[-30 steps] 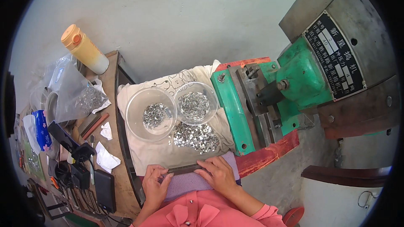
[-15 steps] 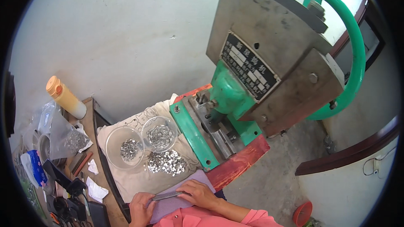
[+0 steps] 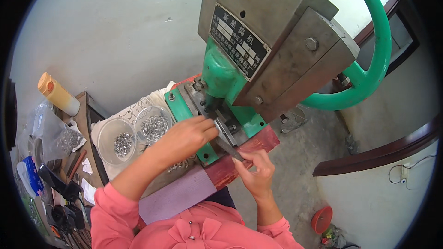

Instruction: The person places small silver metal pieces into the slots of a metal strip using their fingers. They then insert the strip into a green press machine and operate the lever to press the components. The person removes the strip and repeats the process of filling slots and pressing.

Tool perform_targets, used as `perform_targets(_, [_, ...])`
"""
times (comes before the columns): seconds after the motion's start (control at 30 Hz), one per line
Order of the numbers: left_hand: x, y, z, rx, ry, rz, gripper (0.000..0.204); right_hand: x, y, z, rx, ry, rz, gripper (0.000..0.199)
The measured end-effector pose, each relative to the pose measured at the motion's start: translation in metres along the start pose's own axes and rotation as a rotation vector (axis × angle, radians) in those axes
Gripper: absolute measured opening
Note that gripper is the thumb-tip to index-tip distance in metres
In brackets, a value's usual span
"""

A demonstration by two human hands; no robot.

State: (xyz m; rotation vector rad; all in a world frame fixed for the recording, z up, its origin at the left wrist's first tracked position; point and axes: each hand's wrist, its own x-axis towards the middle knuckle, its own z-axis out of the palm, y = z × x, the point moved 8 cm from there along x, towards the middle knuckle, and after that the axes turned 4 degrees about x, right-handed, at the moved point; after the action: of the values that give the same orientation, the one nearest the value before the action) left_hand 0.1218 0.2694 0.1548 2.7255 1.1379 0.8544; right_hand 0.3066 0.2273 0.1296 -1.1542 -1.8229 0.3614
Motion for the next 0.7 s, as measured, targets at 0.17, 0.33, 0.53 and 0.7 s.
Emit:
perform_targets(0.17, [0.024, -0.01, 0.033, 0.056, -0.072, 0.087, 0.012, -0.006, 0.022, 0.007, -0.016, 0.031, 0.129, 0.022])
perform_targets(0.33, [0.03, 0.004, 0.045, 0.108, -0.134, 0.149, 0.011, -0.018, 0.022, 0.001, -0.031, 0.016, 0.162, 0.023])
perform_targets(0.53, [0.03, 0.018, 0.049, 0.152, -0.179, 0.158, 0.012, -0.033, 0.022, -0.006, -0.026, 0.03, 0.248, 0.023])
perform_targets(0.7, [0.032, 0.015, 0.049, 0.186, -0.181, 0.177, 0.011, -0.023, 0.019, -0.002, -0.056, 0.017, 0.261, 0.023])
